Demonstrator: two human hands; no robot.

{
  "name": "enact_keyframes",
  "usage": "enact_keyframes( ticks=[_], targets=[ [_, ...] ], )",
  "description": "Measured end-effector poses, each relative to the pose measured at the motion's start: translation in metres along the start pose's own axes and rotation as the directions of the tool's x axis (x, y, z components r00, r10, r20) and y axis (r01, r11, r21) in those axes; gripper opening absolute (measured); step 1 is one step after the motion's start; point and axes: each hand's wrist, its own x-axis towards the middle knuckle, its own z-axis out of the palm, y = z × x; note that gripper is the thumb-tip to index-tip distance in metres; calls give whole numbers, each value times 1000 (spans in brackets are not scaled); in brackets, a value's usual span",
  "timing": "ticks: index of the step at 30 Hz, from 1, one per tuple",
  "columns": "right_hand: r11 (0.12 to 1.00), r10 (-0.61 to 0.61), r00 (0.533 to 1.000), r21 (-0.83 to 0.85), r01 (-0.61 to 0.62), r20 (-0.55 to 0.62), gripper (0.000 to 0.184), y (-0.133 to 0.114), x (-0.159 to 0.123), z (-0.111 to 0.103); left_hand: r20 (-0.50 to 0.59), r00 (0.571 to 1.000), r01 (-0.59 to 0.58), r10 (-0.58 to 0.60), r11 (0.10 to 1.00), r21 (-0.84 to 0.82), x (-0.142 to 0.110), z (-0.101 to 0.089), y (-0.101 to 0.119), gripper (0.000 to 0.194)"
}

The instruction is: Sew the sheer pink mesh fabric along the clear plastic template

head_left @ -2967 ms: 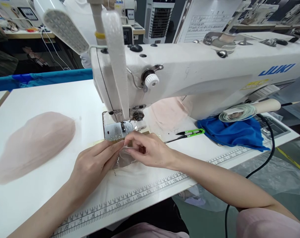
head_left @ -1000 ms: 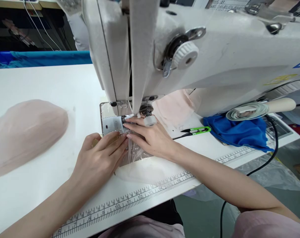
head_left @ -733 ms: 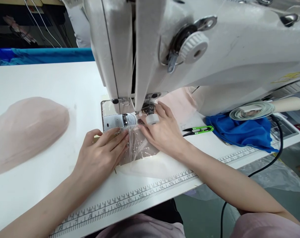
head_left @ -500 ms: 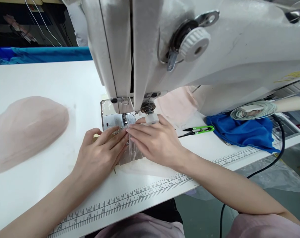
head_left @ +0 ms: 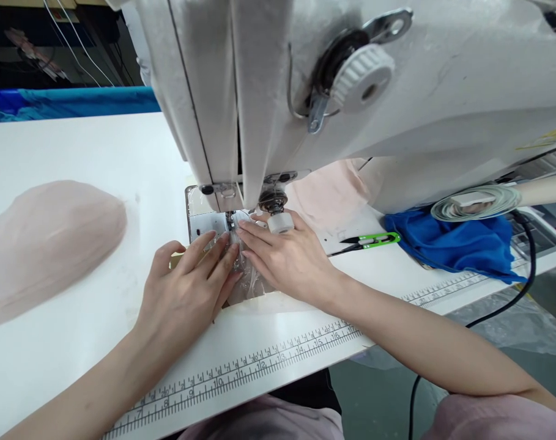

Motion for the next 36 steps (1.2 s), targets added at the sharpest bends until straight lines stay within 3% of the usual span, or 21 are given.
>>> enact_keyframes(
  ticks=[36],
  targets=[
    [1000, 9, 1000, 2, -9, -1, 29, 7, 3, -2, 3, 1000, 12, -12, 1000, 17, 3, 2, -5, 33]
  ],
)
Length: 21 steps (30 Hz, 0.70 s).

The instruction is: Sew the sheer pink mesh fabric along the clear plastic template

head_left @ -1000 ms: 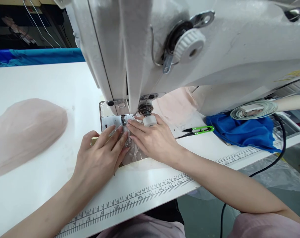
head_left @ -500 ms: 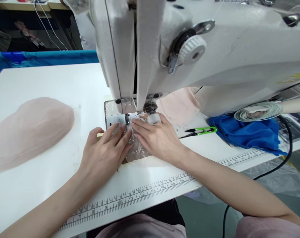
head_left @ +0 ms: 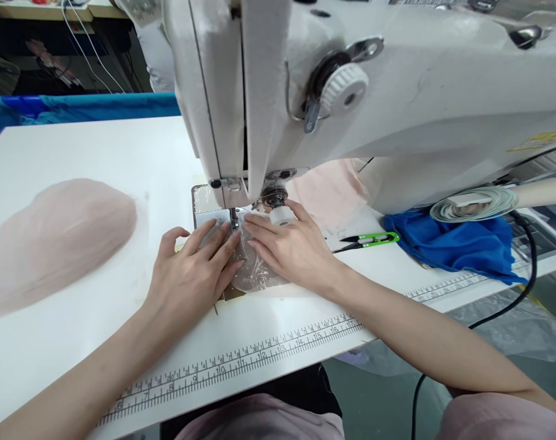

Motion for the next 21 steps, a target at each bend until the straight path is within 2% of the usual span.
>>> enact_keyframes(
  ticks=[3, 4, 6, 8, 10, 12, 14, 15, 18, 21],
  targets=[
    [997, -10, 1000, 77, 7, 27, 26, 1, 0, -16, -23, 1000, -11, 11, 1000, 10, 0, -5, 1, 29],
    [991, -5, 998, 131, -4, 69, 23, 1, 0, -23, -26, 1000, -11, 10, 1000, -10, 0, -8, 0, 28],
    [960, -12, 974, 274, -52, 225, 18, 0, -2, -37, 1, 1000, -14, 14, 994, -107, -1, -13, -3, 28],
    [932, -51, 930, 352, -87, 365, 16, -1, -4, -48, 72, 996, -28, 46, 971, -237, -1, -18, -9, 40],
    [922, -65, 902, 371, -108, 426, 5, -1, -5, -54, 131, 986, -53, 99, 948, -314, 0, -21, -14, 53],
    [909, -36, 905, 391, -147, 425, 17, 0, -6, -56, 145, 983, -62, 116, 941, -334, 1, -22, -18, 42],
    [880, 21, 915, 426, -208, 402, 20, 1, -6, -55, 143, 986, -28, 85, 933, -359, 4, -21, -19, 26],
    [867, 53, 921, 440, -234, 386, 19, 1, -5, -54, 154, 986, 5, 58, 923, -385, 5, -21, -18, 25],
    [844, 118, 933, 461, -274, 339, 17, 2, -4, -50, 236, 970, 171, -65, 870, -463, 10, -24, -14, 24],
    [875, 107, 952, 427, -227, 287, 18, 1, -2, -43, 331, 926, 330, -183, 818, -471, 16, -29, -13, 23]
  ],
)
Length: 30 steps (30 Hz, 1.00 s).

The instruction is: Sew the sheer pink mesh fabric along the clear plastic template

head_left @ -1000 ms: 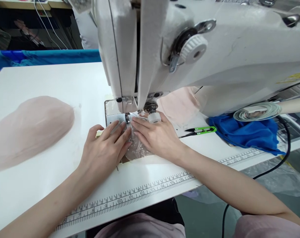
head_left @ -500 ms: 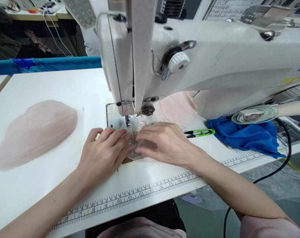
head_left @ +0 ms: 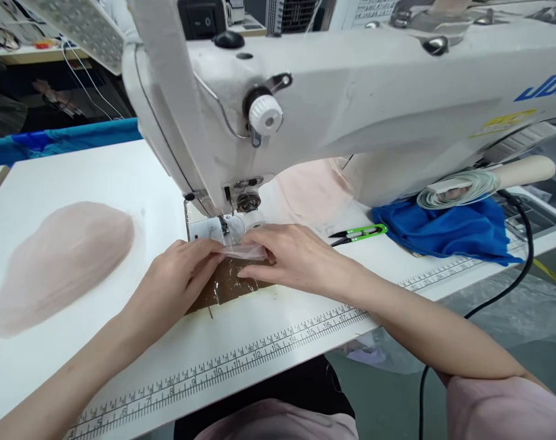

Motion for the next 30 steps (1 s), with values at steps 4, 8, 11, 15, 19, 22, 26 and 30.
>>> enact_keyframes(
  ticks=[4, 8, 11, 15, 19, 22, 26, 30],
  targets=[
    [983, -56, 981, -181, 23, -184, 19, 5, 3, 11, 35, 999, 31, -31, 1000, -4, 12, -2, 3, 28],
    [972, -101, 933, -236, 18, -344, 29, 10, 6, 17, -21, 1000, 15, -14, 998, 55, 26, 1, 0, 27],
    [974, -93, 922, -225, 7, -375, 34, 12, 7, 18, -18, 999, -37, 39, 996, 80, 31, 2, -4, 27],
    [977, -46, 937, -211, -30, -346, 31, 10, 9, 17, 10, 995, -95, 95, 995, 33, 28, -2, -4, 24],
    [973, -30, 961, -227, -35, -276, 30, 5, 9, 15, 68, 993, -93, 95, 995, -36, 21, -6, 0, 34],
    [961, -76, 979, -277, 22, -189, 25, 2, 6, 13, 57, 989, -132, 134, 991, -30, 15, -1, -3, 34],
    [915, -184, 974, -384, 121, -132, 24, 0, 0, 15, -60, 928, -350, 368, 916, 197, 3, 13, -10, 26],
    [840, -375, 907, -483, 246, -190, 29, 3, -4, 23, -69, 839, -423, 539, 728, 539, -8, 20, -9, 18]
  ],
)
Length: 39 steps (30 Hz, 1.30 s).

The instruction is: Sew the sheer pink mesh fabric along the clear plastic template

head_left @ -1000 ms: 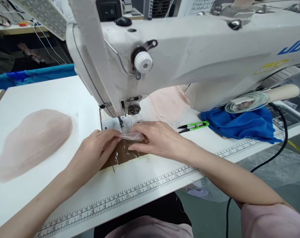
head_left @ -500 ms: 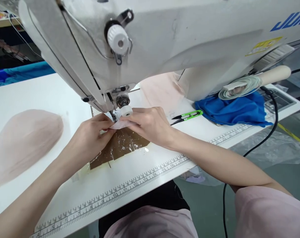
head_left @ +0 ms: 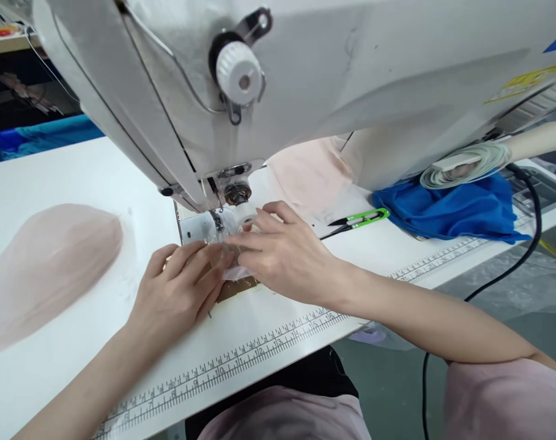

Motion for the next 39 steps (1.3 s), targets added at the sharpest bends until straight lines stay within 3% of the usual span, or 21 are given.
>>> enact_keyframes(
  ticks=[6, 16, 29, 33, 39],
  targets=[
    [999, -21, 998, 30, 19, 60, 22, -1, -1, 5, 54, 997, 48, -49, 999, 20, -1, -5, 5, 17],
    [999, -18, 999, 43, 17, 33, 26, -1, 1, 7, 48, 997, 52, -53, 998, 21, -2, 0, -1, 22],
    [998, 42, 999, 45, -41, -20, 24, 9, 8, 27, 76, 989, 121, -124, 992, 43, 1, 11, -19, 32],
    [997, 65, 998, 45, -65, 1, 22, 10, 9, 27, 60, 993, 99, -105, 990, 99, -1, 9, -16, 29],
    [999, 16, 999, 35, -14, -50, 26, 7, 5, 26, 30, 994, 101, -103, 993, 54, -5, 2, -4, 32]
  ],
)
